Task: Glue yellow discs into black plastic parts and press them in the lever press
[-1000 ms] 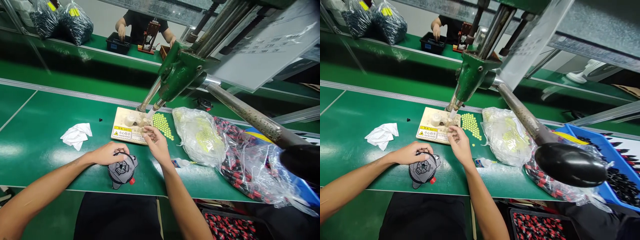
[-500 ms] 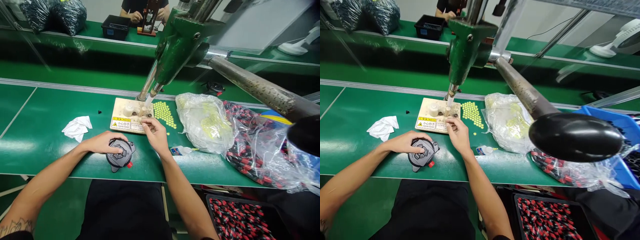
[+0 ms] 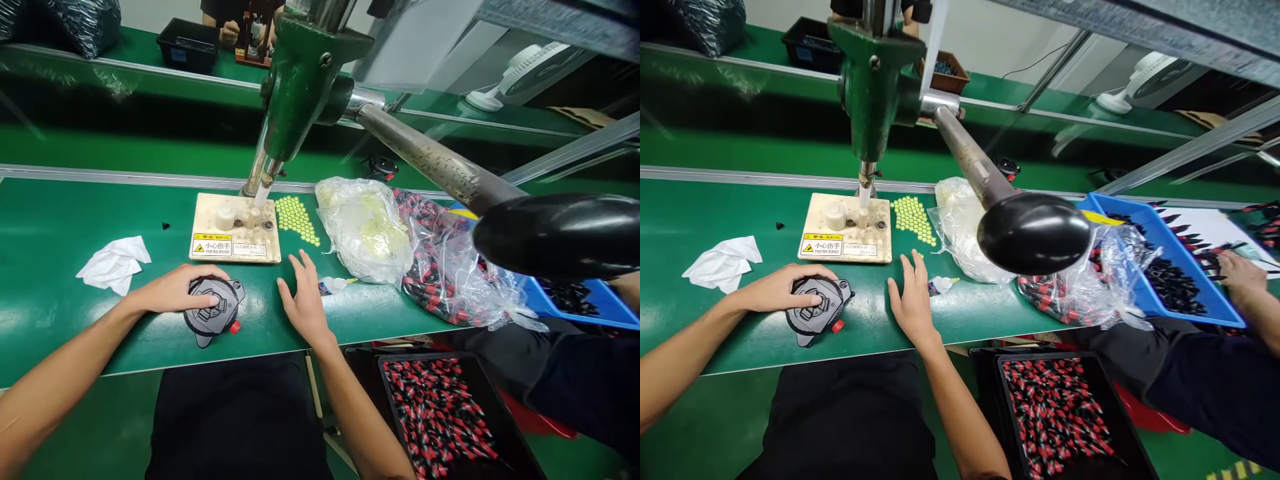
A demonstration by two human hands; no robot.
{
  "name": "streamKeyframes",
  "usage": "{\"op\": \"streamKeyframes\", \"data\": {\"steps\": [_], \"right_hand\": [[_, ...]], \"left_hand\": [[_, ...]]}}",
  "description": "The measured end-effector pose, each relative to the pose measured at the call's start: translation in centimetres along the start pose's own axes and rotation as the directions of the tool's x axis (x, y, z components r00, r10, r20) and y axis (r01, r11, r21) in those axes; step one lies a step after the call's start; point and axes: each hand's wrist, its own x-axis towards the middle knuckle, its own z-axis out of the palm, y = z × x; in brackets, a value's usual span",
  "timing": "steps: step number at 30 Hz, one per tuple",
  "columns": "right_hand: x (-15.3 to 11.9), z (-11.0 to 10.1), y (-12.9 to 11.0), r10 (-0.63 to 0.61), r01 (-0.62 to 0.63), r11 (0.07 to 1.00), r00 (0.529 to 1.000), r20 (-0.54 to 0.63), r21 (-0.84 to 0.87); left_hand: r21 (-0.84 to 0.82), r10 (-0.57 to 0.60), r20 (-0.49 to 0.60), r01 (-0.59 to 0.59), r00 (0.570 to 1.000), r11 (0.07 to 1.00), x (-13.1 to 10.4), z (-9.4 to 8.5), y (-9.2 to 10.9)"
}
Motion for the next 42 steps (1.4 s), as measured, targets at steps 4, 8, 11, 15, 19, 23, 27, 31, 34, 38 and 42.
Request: {"op": "streamKeyframes", "data": {"steps": [4, 8, 11, 15, 19, 23, 27, 31, 34, 38, 42], "right_hand": [[1.2, 0.2, 1.1, 0.033, -0.033, 0.999, 0.999, -0.039, -0.006], [1.6, 0.1, 2.9, 0.008, -0.01, 0.999, 0.998, -0.058, -0.051], [1.6, -0.2, 3.9, -0.059, 0.053, 0.993, 0.997, -0.053, -0.105], [0.9, -0.5, 3.5, -0.167, 0.157, 0.977, 0.984, -0.062, -0.141], [-0.2, -0.9, 1.8, -0.277, 0.271, 0.958, 0.959, -0.061, -0.092], [-1.2, -1.4, 0.9, -0.232, 0.222, 0.967, 0.97, -0.069, -0.127], [-1.6, -1.8, 0.2, -0.176, 0.171, 0.982, 0.983, -0.048, -0.086], [-0.9, -1.9, -2.8, -0.106, 0.089, 0.958, 0.993, 0.046, 0.274], [0.4, -1.5, -5.9, -0.138, 0.083, 0.886, 0.986, 0.089, 0.457], [2.2, -0.3, -8.2, -0.244, 0.172, 0.848, 0.966, 0.081, 0.501], [3.0, 0.4, -8.2, -0.263, 0.193, 0.853, 0.961, 0.081, 0.484]], "left_hand": [[0.005, 0.003, -0.002, -0.003, 1.0, 1.0, -0.1, 0.0, -0.1], [-0.001, 0.007, 0.009, -0.007, 1.0, 1.0, 0.0, 0.0, -0.1], [-0.009, -0.002, 0.002, 0.002, 1.0, 1.0, 0.1, 0.0, 0.0], [-0.02, 0.006, -0.01, -0.006, 1.0, 1.0, 0.1, 0.1, 0.1], [-0.028, 0.001, -0.007, -0.001, 1.0, 1.0, 0.2, 0.1, 0.0], [-0.047, 0.0, 0.001, 0.0, 1.0, 0.999, 0.2, 0.2, -0.1], [-0.049, -0.004, 0.002, 0.004, 1.0, 0.999, 0.3, 0.2, -0.1], [-0.04, 0.015, -0.001, -0.015, 1.0, 0.999, 0.3, 0.2, -0.1], [-0.039, 0.018, -0.009, -0.018, 1.0, 0.999, 0.3, 0.2, 0.0], [-0.033, 0.027, -0.013, -0.028, 1.0, 0.999, 0.3, 0.3, 0.0], [-0.031, 0.048, -0.014, -0.049, 0.999, 0.998, 0.4, 0.3, -0.2]]}}
